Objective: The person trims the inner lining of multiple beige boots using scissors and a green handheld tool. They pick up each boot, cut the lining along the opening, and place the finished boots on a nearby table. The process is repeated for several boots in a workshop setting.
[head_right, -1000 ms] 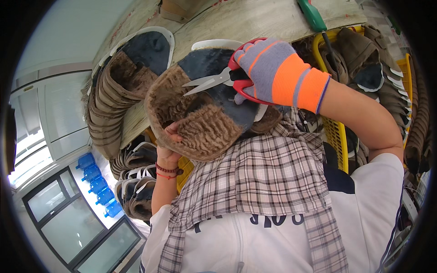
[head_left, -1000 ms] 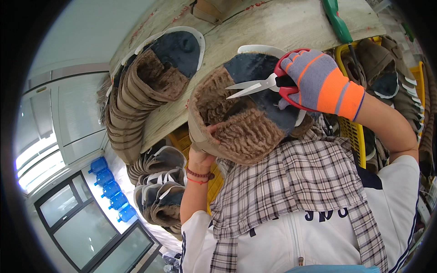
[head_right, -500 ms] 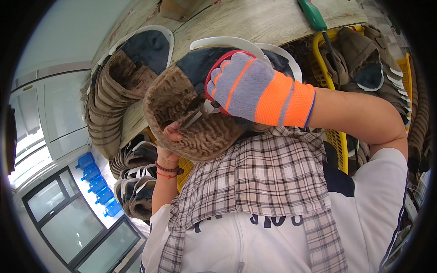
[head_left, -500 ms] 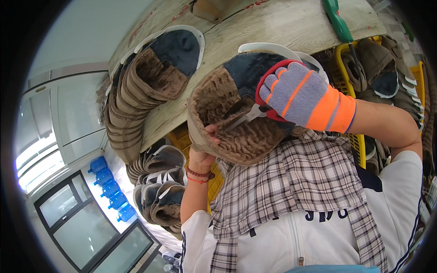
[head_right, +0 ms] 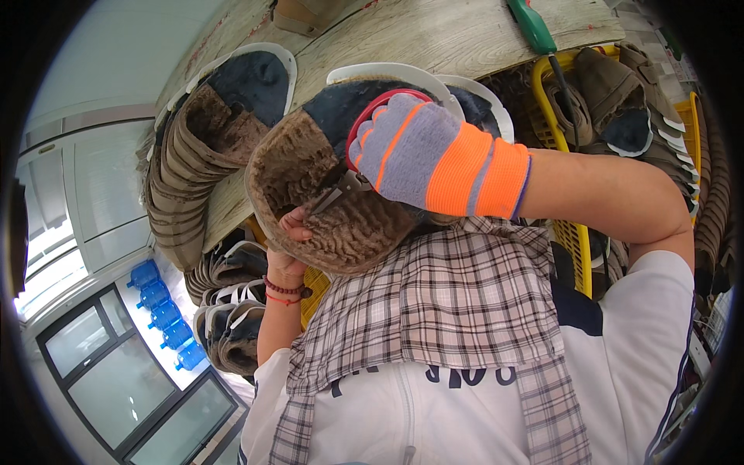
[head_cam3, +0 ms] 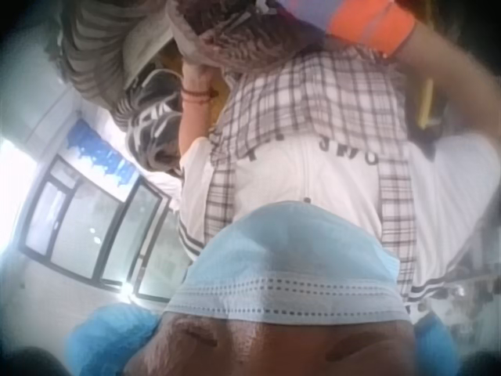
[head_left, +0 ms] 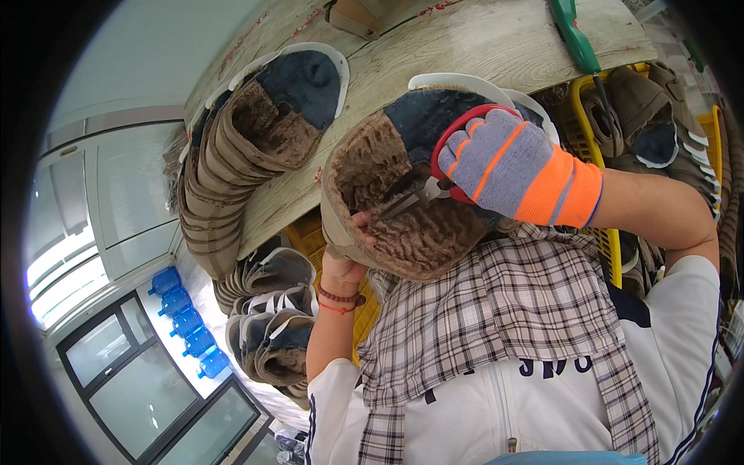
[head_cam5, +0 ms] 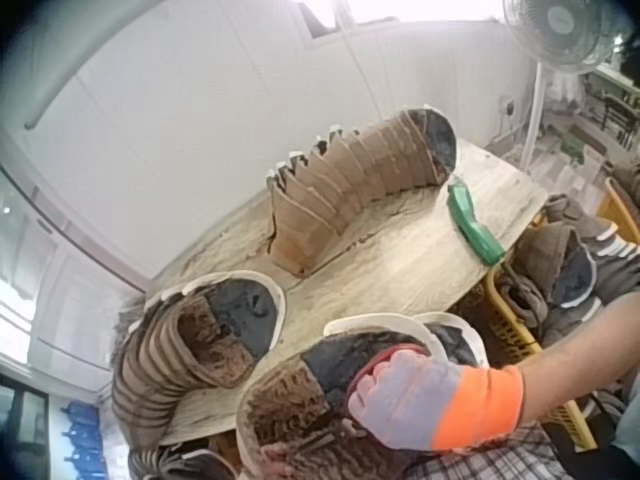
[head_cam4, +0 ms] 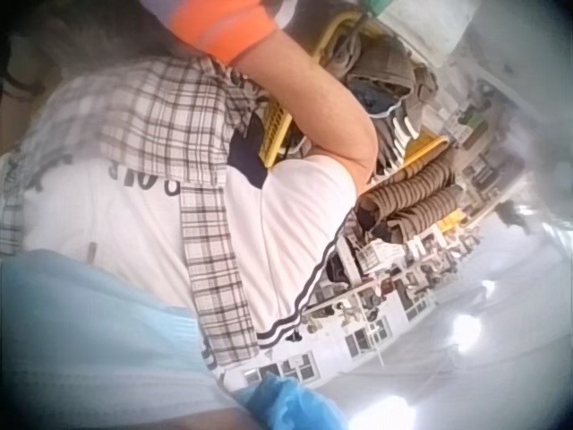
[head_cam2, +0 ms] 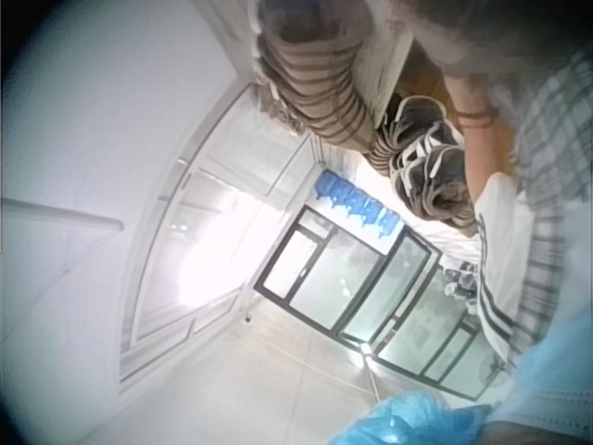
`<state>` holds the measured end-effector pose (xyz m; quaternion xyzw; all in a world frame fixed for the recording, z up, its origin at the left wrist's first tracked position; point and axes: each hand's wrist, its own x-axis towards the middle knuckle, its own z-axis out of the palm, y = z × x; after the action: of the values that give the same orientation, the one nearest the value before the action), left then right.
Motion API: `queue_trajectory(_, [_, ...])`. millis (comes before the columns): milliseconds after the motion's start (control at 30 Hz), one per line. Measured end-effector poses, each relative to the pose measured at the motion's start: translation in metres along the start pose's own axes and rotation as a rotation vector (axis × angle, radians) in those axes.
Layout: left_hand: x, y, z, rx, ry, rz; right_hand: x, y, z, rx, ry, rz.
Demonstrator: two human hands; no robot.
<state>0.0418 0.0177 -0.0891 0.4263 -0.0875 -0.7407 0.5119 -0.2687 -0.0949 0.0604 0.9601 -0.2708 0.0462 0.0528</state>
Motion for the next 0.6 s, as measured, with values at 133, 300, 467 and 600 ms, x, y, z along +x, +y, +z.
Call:
queue_trajectory(133, [0.000,0.000,-0.001,0.013,0.010,0.003,-0.003,0.010,-0.007,0.085,0.012,0.081])
queue_trajectory(300, [-0.003,0.003,0.013,0.018,-0.033,-0.003,-0.025,0.041,-0.009,0.168,0.123,0.217])
queue_trajectory(467, [-0.012,0.009,0.050,-0.020,0.064,0.141,-0.036,0.051,-0.002,0.093,-0.016,0.321])
queue_trajectory(600, [-0.011,0.011,0.063,-0.177,0.028,0.172,-0.029,0.049,0.005,0.086,0.037,0.264])
